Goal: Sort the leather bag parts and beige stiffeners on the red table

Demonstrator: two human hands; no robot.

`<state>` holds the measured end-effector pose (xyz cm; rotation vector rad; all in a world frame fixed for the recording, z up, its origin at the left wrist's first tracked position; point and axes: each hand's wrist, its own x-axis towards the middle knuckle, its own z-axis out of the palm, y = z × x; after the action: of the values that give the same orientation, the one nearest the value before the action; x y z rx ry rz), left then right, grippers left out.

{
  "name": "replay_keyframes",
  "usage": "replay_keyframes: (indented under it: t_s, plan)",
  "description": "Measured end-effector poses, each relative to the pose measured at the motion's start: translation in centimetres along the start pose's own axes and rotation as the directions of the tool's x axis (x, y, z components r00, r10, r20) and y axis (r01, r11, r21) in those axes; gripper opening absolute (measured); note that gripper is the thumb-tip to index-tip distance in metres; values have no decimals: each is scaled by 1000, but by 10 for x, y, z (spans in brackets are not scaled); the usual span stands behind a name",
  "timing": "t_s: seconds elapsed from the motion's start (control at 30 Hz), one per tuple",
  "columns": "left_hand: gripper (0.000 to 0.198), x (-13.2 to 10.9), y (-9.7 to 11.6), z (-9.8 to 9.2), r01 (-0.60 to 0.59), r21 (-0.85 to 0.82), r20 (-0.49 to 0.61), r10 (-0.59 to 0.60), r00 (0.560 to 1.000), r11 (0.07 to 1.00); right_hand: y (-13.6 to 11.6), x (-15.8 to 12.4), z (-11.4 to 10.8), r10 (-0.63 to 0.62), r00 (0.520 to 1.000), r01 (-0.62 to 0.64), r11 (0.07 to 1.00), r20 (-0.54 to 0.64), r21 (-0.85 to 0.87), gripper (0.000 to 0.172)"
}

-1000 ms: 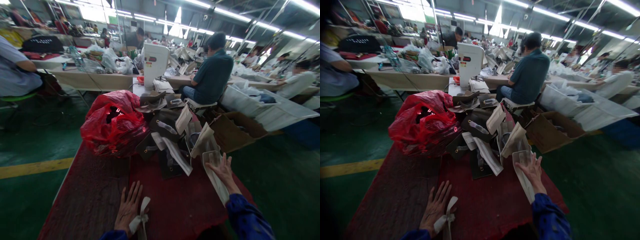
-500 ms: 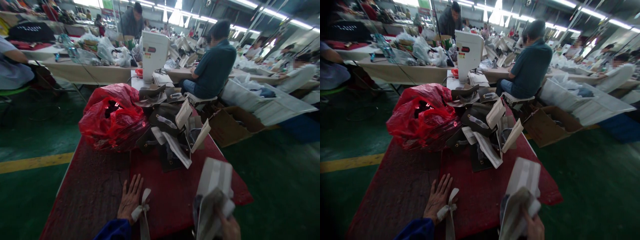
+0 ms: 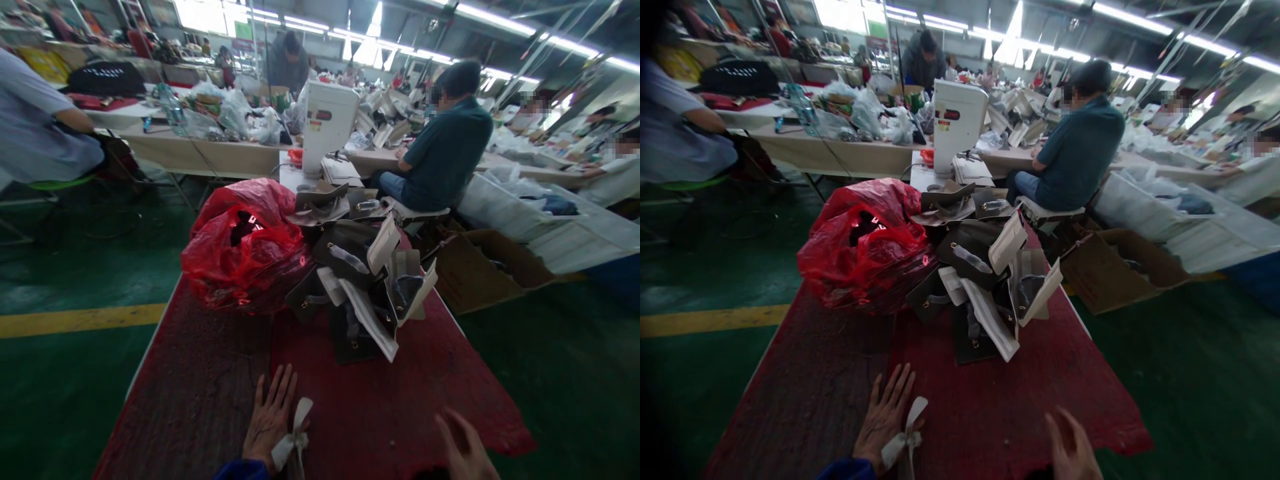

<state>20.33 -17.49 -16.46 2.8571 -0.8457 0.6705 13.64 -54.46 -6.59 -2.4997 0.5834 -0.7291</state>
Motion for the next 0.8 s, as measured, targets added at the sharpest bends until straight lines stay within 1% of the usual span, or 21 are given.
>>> replay_keyframes:
  t_s: [0.03,0.07,0.1,0.13,0.17,0.2,0.23,0.27,0.3,0.33,0.37,0.43,0.47,0.5,0.57,0.63,0.67,0.7,0.8]
  plan:
    - [74,0,-1,0,0,3,4,-1,1000,1000,-14,21,12,-18,1000,18,1000,18,-12,81]
    - [74,0,-2,-1,1,5,7,-1,1000,1000,-30,46,26,-16,999,19,997,40,-68,97]
    - [74,0,-3,-1,0,5,12,0,1000,1000,-49,73,41,21,994,-6,990,112,-141,108]
    - [74,0,-4,-1,0,5,16,0,1000,1000,-68,100,57,46,982,-8,978,181,-210,110]
    - [75,-1,-6,-1,0,6,17,0,1000,1000,-85,127,73,58,972,9,960,230,-279,105]
    - [76,-1,-7,-1,0,8,17,0,1000,1000,-99,152,88,87,969,-3,940,231,-341,101]
    - [77,-1,-9,0,-5,13,15,5,1000,1000,-107,173,102,139,969,-50,921,206,-385,99]
    - [78,-1,-11,0,-10,20,12,9,1000,1000,-109,192,114,220,959,-131,904,180,-406,99]
    - [79,-1,-12,1,-14,28,11,13,1000,1000,-106,207,125,296,939,-206,891,174,-404,99]
    - [79,0,-14,1,-18,37,10,18,1000,999,-99,219,135,359,912,-263,882,199,-391,99]
    - [79,0,-15,2,-23,46,12,22,1000,999,-90,228,143,403,882,-297,879,247,-373,94]
    - [78,0,-16,3,-25,60,20,24,1000,998,-71,239,154,433,837,-314,881,336,-353,72]
    - [78,1,-16,4,-25,63,22,23,999,998,-64,241,157,438,826,-315,881,354,-353,60]
    - [78,0,-15,4,-26,63,26,24,999,998,-59,240,157,438,826,-314,880,354,-357,52]
    - [78,0,-12,3,-16,53,44,14,999,998,-50,229,147,422,845,-303,884,329,-355,45]
    - [76,-1,-8,1,2,38,55,-4,998,999,-39,199,124,379,867,-272,904,322,-331,46]
    - [76,-2,-5,0,11,29,59,-12,998,1000,-30,176,107,368,872,-263,909,324,-324,48]
    - [75,-2,-3,0,22,20,62,-24,998,1000,-19,147,88,368,874,-267,910,318,-318,51]
    - [75,-2,3,-1,32,-10,71,-32,997,999,17,37,23,386,885,-312,907,259,-284,62]
